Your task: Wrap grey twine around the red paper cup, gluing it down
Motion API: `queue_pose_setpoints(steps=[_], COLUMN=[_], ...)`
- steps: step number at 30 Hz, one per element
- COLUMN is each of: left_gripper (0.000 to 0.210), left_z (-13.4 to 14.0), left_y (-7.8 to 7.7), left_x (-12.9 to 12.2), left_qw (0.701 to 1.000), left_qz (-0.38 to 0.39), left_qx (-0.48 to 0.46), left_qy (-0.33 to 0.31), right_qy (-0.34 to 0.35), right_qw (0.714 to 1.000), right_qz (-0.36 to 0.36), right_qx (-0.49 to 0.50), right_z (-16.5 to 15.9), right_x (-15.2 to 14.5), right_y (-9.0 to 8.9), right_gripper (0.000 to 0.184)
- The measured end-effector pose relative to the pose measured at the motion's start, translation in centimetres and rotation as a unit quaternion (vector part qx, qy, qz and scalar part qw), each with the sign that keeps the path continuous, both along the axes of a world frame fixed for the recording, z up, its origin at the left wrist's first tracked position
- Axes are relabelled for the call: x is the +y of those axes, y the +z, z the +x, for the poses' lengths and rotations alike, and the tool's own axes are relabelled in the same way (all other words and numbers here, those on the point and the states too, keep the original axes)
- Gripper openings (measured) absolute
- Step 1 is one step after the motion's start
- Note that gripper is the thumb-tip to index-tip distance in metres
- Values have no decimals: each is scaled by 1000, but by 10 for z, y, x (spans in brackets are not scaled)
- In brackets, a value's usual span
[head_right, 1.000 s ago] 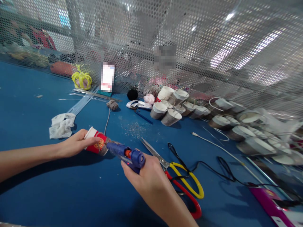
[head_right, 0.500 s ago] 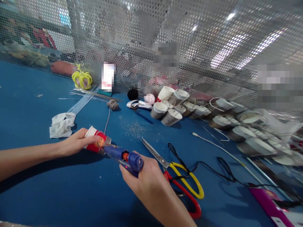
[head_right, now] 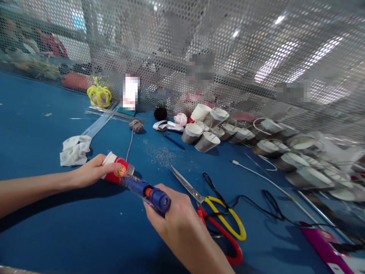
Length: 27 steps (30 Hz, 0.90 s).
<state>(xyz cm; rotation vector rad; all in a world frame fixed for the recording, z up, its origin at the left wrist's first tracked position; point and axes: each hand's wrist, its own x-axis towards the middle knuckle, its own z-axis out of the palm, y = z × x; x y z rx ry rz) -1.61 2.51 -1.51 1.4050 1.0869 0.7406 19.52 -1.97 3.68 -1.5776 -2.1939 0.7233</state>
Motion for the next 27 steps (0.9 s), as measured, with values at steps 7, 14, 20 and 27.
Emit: queue_pose_setpoints(steps=[7,14,20,27], left_gripper=[28,28,29,28], left_z=[0,0,0,-1], left_y=[-1,-1,-1,-2], left_x=[1,1,1,0], left_qw=[1000,1000,1000,1000], left_qz=[-22,-14,-14,-6], left_qx=[-13,-11,-6,-4], left_qy=[1,4,6,6], right_qy=[26,35,47,32], right_qw=[994,991,990,992], right_qz=[85,103,108,104], right_qx=[-60,-79,-74,-71], right_z=[1,0,2,1], right_x=[-5,-6,-5,-4], right_y=[-5,-6,-7,-8], right_gripper=[16,19,19,19])
